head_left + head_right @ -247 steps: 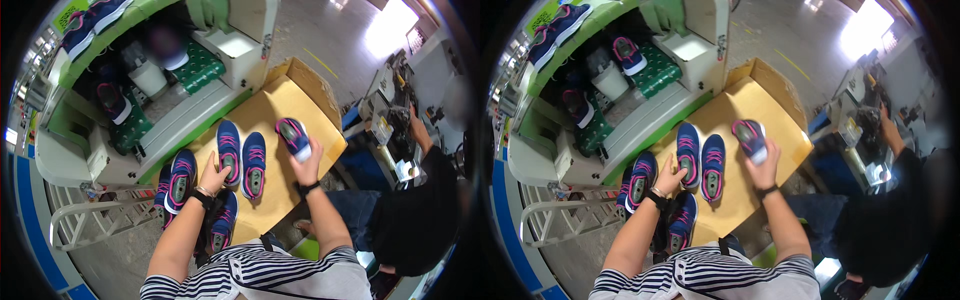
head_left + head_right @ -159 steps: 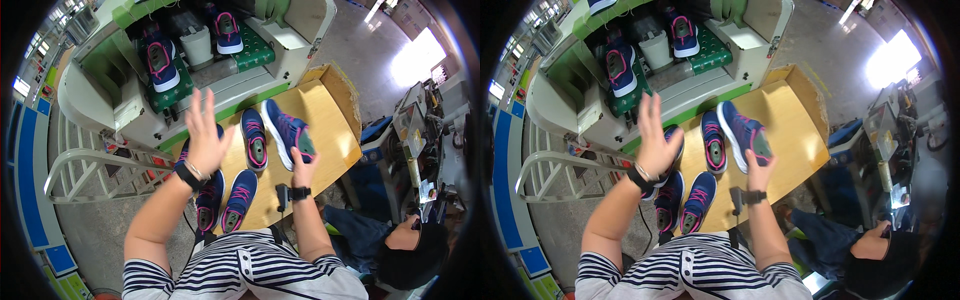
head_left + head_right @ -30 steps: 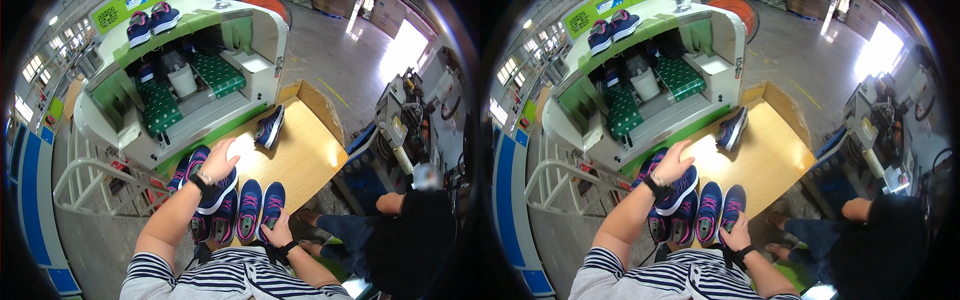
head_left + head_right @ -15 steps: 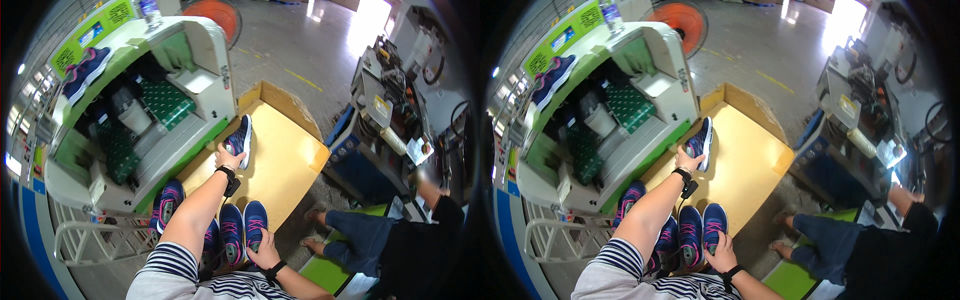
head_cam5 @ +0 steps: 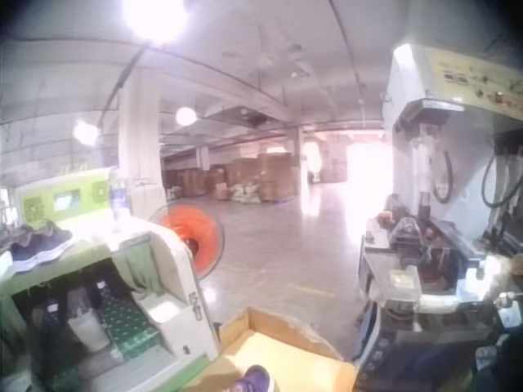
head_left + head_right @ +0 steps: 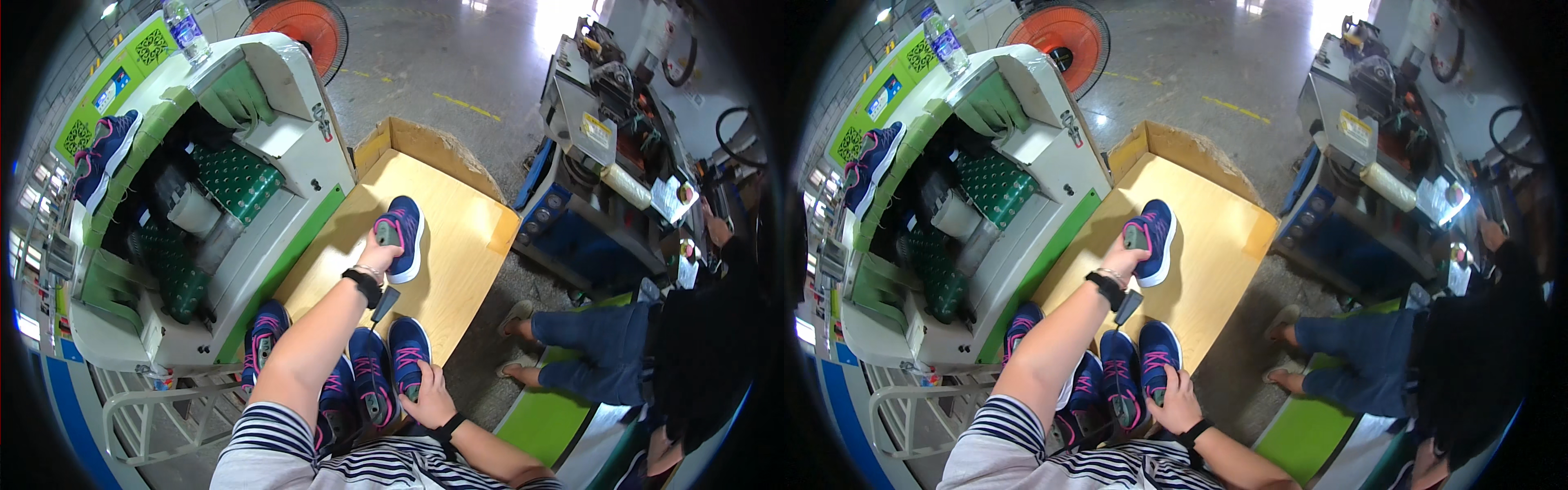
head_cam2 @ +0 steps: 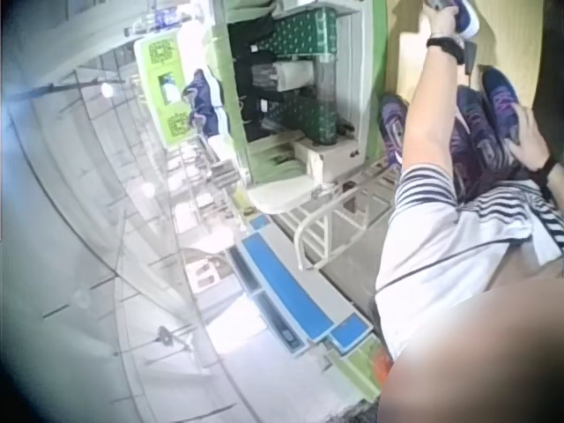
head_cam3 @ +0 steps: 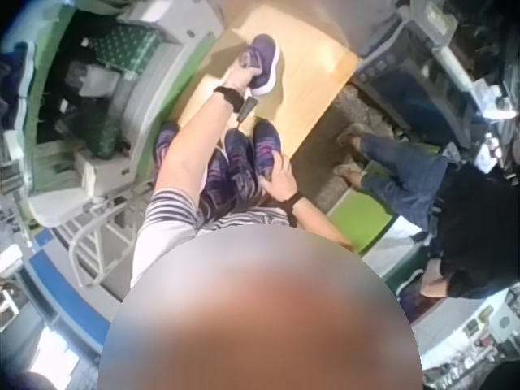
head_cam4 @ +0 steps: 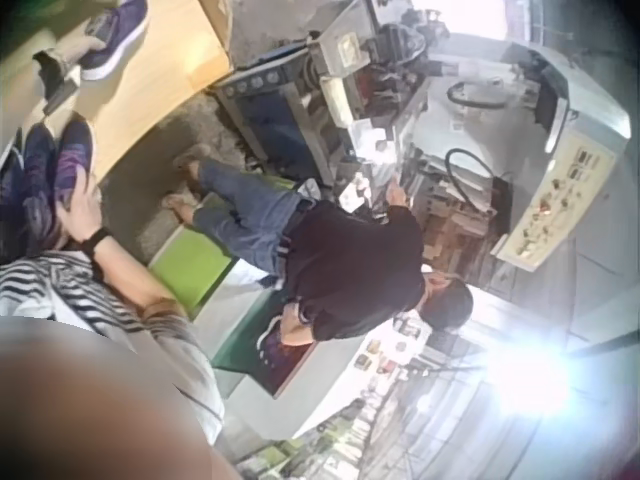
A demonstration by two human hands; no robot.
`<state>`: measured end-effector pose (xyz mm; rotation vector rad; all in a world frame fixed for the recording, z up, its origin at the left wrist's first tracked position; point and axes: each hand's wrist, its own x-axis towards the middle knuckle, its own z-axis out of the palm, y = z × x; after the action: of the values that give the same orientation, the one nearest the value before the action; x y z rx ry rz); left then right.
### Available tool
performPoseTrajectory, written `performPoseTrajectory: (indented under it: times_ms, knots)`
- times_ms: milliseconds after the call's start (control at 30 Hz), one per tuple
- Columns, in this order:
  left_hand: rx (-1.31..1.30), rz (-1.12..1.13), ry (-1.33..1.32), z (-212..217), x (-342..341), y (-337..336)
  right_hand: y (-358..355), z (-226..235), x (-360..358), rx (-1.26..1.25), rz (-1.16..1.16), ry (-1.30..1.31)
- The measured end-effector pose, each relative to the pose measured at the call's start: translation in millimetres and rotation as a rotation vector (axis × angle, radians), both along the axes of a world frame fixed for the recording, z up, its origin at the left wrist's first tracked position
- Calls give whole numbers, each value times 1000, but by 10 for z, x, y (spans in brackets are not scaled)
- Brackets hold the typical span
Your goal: The person picks up shoes from a table, places them onto a conveyor belt, and removes shoes from a different machine to set them on the table. The person then inserts shoe lasts into the shoes and places them back onto the first conveyor belt.
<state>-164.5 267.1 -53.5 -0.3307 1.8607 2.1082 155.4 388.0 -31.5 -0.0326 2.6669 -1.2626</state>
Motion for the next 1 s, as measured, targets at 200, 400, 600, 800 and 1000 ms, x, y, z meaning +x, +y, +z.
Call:
performPoseTrajectory:
  times_ms: [200, 400, 600, 800, 1000]
  knots:
    - [248, -266, -302, 1063, 1094, -649, 62, -22, 23, -14, -71, -72]
    - [-397, -487, -140, 1919, 2413, -1144, -156, -121, 29, -52, -197, -59]
    - [-375, -552, -71, 1893, 3029, -1215, -207, -181, 126, -254, -380, -96]
    - [-63, -528, -41, 1442, 2982, -1561, -551, -338, 433, -285, -747, 139]
    - [-41, -754, -78, 1640, 3009, -1739, -496, -299, 1785, -605, -1140, -54]
